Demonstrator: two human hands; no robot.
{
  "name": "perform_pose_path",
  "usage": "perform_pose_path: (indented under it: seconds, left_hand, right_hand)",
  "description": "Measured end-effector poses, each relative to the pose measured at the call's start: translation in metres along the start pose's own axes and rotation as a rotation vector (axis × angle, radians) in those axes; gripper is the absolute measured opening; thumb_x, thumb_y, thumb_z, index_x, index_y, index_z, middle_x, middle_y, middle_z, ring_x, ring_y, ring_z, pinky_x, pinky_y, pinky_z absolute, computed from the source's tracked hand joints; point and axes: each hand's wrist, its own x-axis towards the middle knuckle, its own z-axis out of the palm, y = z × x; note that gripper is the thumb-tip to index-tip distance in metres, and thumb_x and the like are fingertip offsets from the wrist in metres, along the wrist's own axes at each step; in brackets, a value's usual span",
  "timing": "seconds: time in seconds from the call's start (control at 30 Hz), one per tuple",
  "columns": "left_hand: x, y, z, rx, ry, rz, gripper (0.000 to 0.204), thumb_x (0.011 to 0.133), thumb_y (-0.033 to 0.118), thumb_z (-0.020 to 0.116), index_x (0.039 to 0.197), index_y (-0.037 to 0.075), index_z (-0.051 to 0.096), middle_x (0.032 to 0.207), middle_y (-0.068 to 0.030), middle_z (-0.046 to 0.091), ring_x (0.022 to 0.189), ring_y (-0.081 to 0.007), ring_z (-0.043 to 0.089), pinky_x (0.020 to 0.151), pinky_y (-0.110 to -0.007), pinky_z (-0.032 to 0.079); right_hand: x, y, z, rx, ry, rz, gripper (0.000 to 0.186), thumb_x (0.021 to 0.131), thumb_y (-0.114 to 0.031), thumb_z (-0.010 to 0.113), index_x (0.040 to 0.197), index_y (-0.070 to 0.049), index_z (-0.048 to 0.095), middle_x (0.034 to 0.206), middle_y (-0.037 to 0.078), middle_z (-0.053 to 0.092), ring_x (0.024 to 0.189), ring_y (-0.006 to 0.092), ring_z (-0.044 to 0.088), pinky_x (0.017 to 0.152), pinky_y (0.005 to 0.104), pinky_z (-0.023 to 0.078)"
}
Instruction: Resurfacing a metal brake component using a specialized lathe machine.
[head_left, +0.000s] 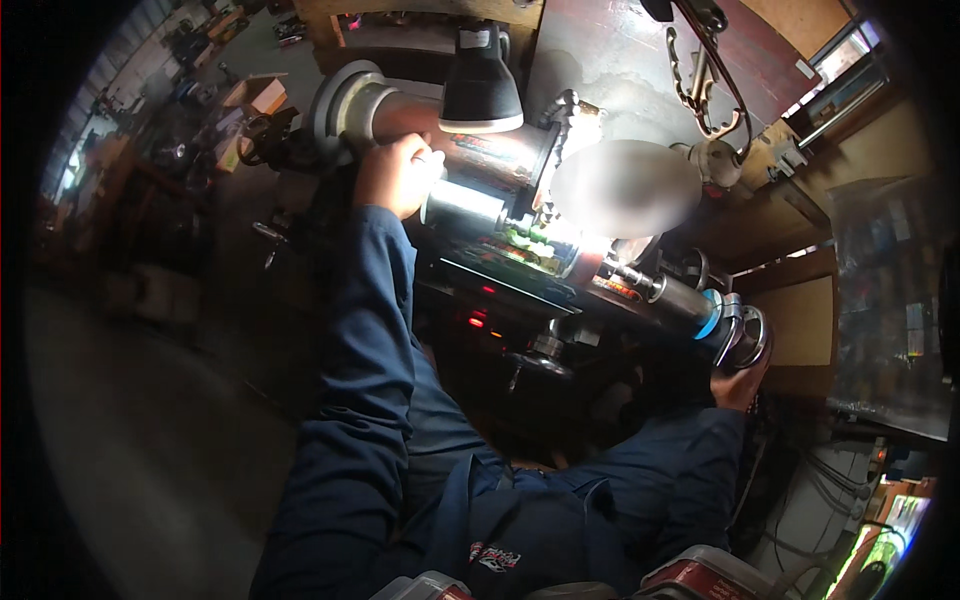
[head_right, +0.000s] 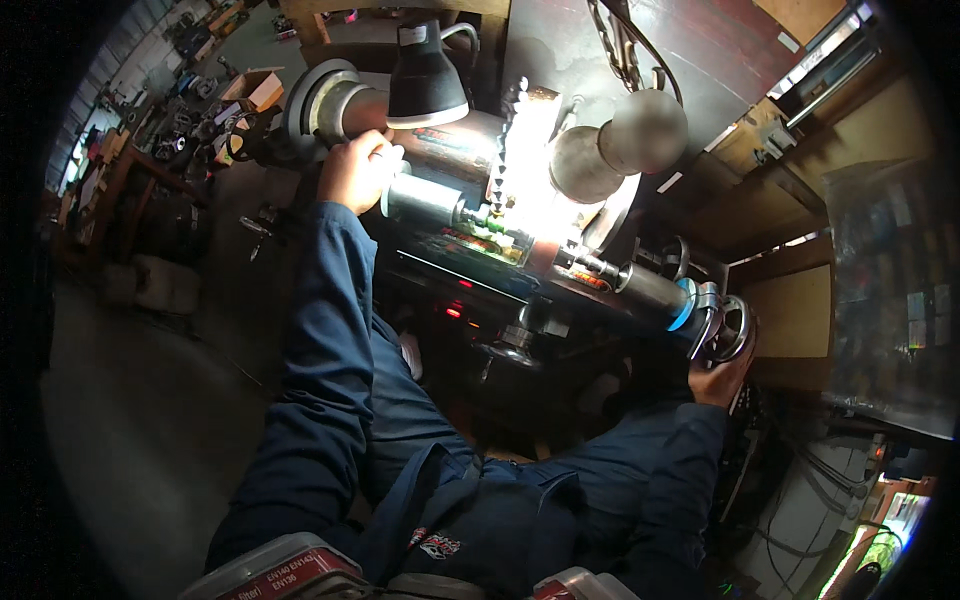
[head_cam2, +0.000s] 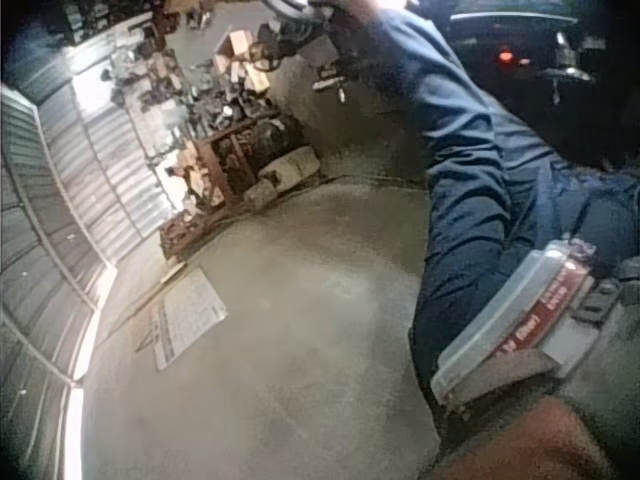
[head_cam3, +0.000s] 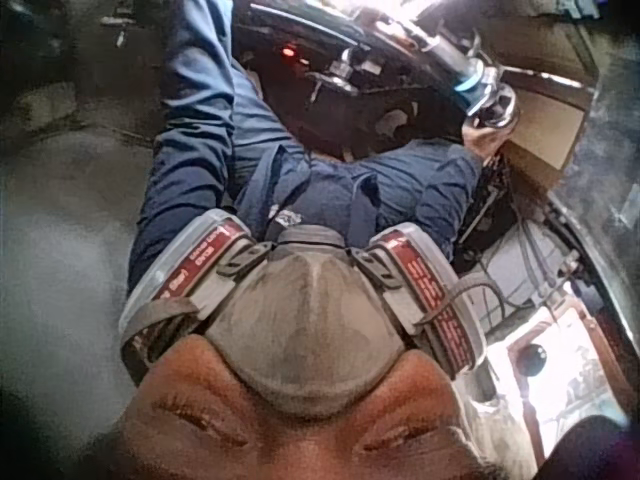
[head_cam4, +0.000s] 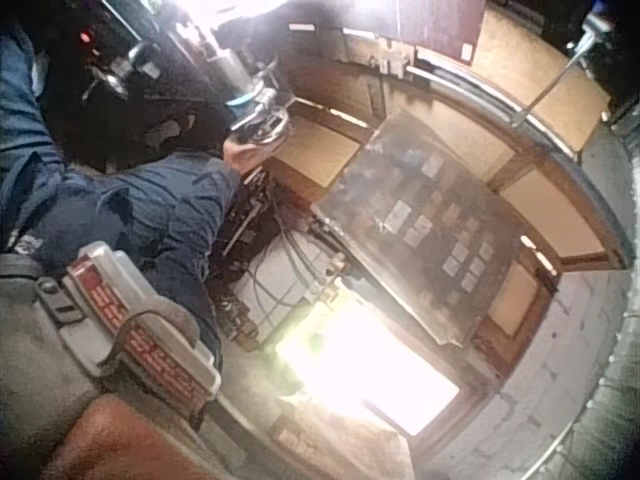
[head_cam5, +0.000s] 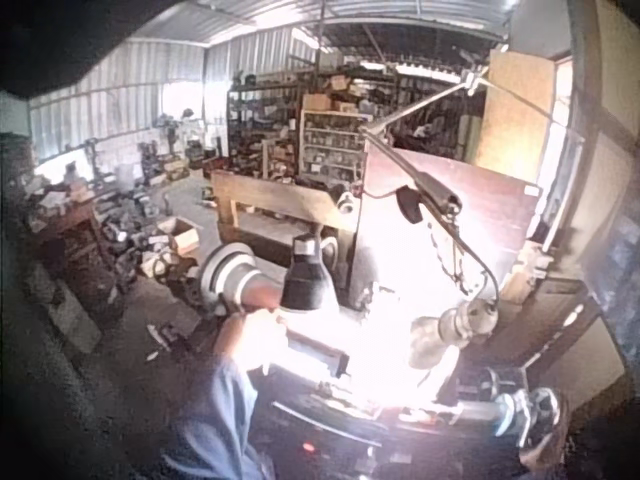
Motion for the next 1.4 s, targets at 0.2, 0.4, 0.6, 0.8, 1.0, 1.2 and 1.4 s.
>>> perform_pose_path:
  seconds: [0.2,0.4,0.6,0.8,1.0,1.2,1.4]
  left_hand:
    - [-0.001,0.002,-0.004,0.009,0.018,-0.025,0.023,0.086,0.027,0.069,0.084,0.005,0.065,0.076,-0.0167,0.068,0.072,-0.0313,0.069,0.064,-0.038,0.052]
    - [0.000,0.008,-0.002,0.071,0.014,-0.027,0.024,0.086,0.028,0.069,0.082,0.005,0.065,0.076,-0.0180,0.067,0.073,-0.0332,0.068,0.063,-0.040,0.052]
    - [-0.009,0.005,-0.005,0.040,0.064,0.210,0.029,0.084,0.029,0.071,0.093,0.003,0.062,0.094,-0.0181,0.068,0.088,-0.0331,0.068,0.074,-0.038,0.051]
    - [-0.006,-0.008,0.003,0.021,0.080,0.276,0.041,0.086,0.019,0.067,0.120,0.000,0.054,0.085,-0.0146,0.064,0.090,-0.0320,0.063,0.093,-0.042,0.045]
    - [-0.004,-0.001,0.001,-0.126,-0.048,0.164,0.015,0.092,0.013,0.057,0.098,0.001,0.051,0.085,-0.0115,0.057,0.081,-0.0276,0.057,0.101,-0.041,0.039]
    - [-0.004,0.001,0.000,-0.063,-0.026,0.184,0.052,0.089,0.009,0.058,0.139,0.002,0.044,0.076,-0.0092,0.057,0.074,-0.0227,0.058,0.095,-0.036,0.044]
    - [-0.003,-0.007,0.001,-0.043,-0.061,0.125,0.050,0.089,0.012,0.059,0.137,0.002,0.046,0.079,-0.0100,0.059,0.080,-0.0262,0.060,0.102,-0.041,0.040]
  right_hand:
    - [0.009,0.007,0.004,-0.132,-0.041,-0.078,0.073,0.075,-0.022,0.072,0.138,-0.002,0.040,0.138,0.022,0.045,0.132,0.0440,0.038,0.111,0.0487,0.031]
    - [0.003,0.015,0.016,-0.108,0.019,0.036,0.059,0.080,-0.023,0.067,0.133,-0.004,0.047,0.138,0.019,0.047,0.133,0.0366,0.041,0.111,0.0455,0.033]
    - [-0.002,0.022,0.023,0.105,0.005,0.201,0.073,0.077,-0.023,0.073,0.138,-0.003,0.039,0.147,0.019,0.035,0.129,0.0340,0.046,0.102,0.0419,0.045]
    - [-0.021,0.055,0.044,0.133,-0.005,0.169,0.071,0.077,-0.019,0.073,0.137,-0.001,0.039,0.145,0.019,0.038,0.128,0.0330,0.046,0.107,0.0419,0.037]
    - [-0.043,0.064,0.050,0.296,-0.171,0.282,0.057,0.082,-0.013,0.068,0.131,0.003,0.044,0.130,0.017,0.053,0.122,0.0296,0.051,0.105,0.0396,0.038]
    - [-0.055,0.034,0.034,0.073,-0.036,0.208,0.048,0.088,-0.013,0.062,0.128,0.005,0.043,0.123,0.024,0.054,0.118,0.0397,0.051,0.103,0.0466,0.039]
    - [-0.051,0.027,0.043,-0.201,0.140,0.241,0.046,0.095,-0.017,0.047,0.131,0.010,0.036,0.120,0.032,0.049,0.106,0.0509,0.048,0.093,0.0537,0.038]
